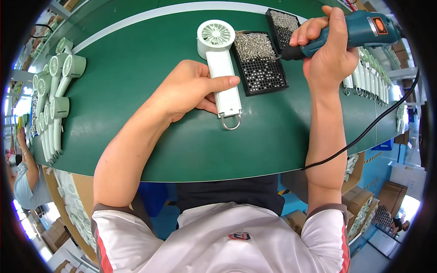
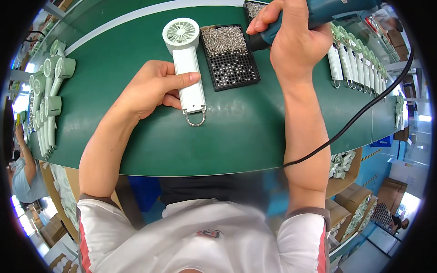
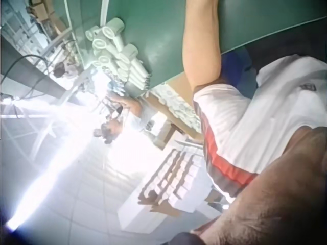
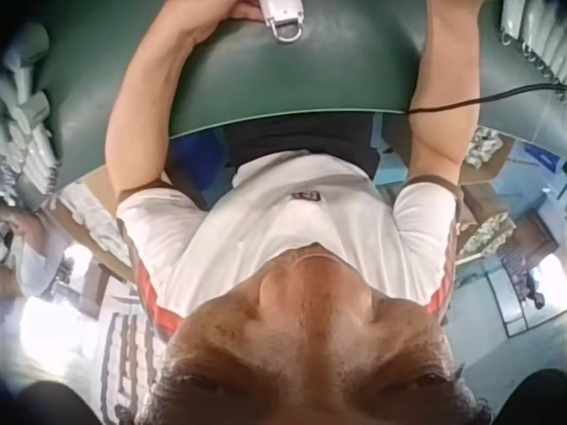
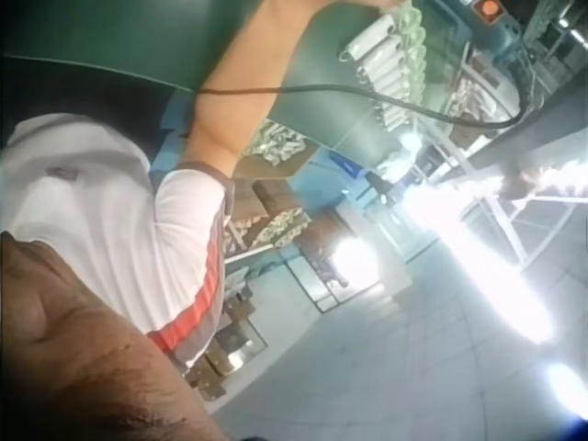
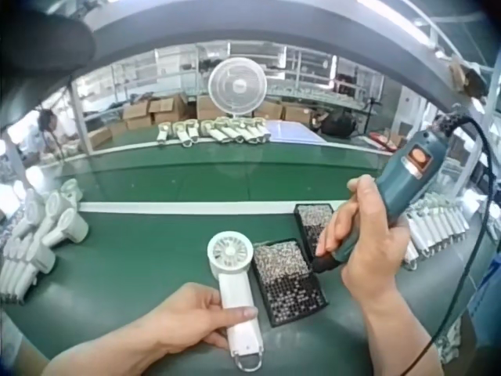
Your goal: Assembling handheld fans by attaching components and securing them with an electric screwdriver on a production line.
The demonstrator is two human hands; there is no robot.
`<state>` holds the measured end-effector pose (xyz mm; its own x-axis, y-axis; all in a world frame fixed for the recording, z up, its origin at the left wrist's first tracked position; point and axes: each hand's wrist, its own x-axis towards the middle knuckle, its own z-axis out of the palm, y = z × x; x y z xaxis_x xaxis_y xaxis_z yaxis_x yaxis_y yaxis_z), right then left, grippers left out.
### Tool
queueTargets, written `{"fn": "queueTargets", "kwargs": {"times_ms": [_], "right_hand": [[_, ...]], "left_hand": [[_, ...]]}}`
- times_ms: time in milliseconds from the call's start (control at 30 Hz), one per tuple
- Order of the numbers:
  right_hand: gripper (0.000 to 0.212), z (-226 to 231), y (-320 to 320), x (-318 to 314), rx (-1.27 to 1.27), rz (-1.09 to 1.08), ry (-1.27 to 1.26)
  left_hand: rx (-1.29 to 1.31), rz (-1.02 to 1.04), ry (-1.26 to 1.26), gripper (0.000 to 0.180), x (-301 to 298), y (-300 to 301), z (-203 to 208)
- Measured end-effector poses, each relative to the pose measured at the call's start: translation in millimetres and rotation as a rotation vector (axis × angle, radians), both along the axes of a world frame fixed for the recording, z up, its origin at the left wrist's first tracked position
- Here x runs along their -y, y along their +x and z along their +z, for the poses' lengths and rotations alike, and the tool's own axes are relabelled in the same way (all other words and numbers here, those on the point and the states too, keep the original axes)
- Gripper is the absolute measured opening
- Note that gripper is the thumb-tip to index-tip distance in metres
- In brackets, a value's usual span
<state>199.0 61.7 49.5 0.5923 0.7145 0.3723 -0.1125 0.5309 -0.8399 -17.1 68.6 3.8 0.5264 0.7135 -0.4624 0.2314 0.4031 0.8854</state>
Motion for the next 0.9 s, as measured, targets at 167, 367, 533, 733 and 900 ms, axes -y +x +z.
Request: {"fn": "queueTargets", "kwargs": {"times_ms": [167,367,533,733,900], "right_hand": [[0.025,-2,1,-1,-0.002,0.023,-0.006],[0.026,-8,0,-4,0.016,0.041,-0.010],[0.028,-3,3,-3,0.004,0.014,-0.022],[0.029,-17,13,-8,0.302,0.195,-0.090],[0.020,-15,6,-12,0.267,0.238,0.074]], "left_hand": [[0.003,0.002,0.008,0.044,1,1,-1],[-0.011,0.001,0.014,0.045,2,-3,1],[-0.018,-0.031,0.028,0.045,0,2,0],[-0.022,0.023,0.037,0.038,0,4,-15],[0.005,0.042,0.057,0.029,1,-4,-17]]}}
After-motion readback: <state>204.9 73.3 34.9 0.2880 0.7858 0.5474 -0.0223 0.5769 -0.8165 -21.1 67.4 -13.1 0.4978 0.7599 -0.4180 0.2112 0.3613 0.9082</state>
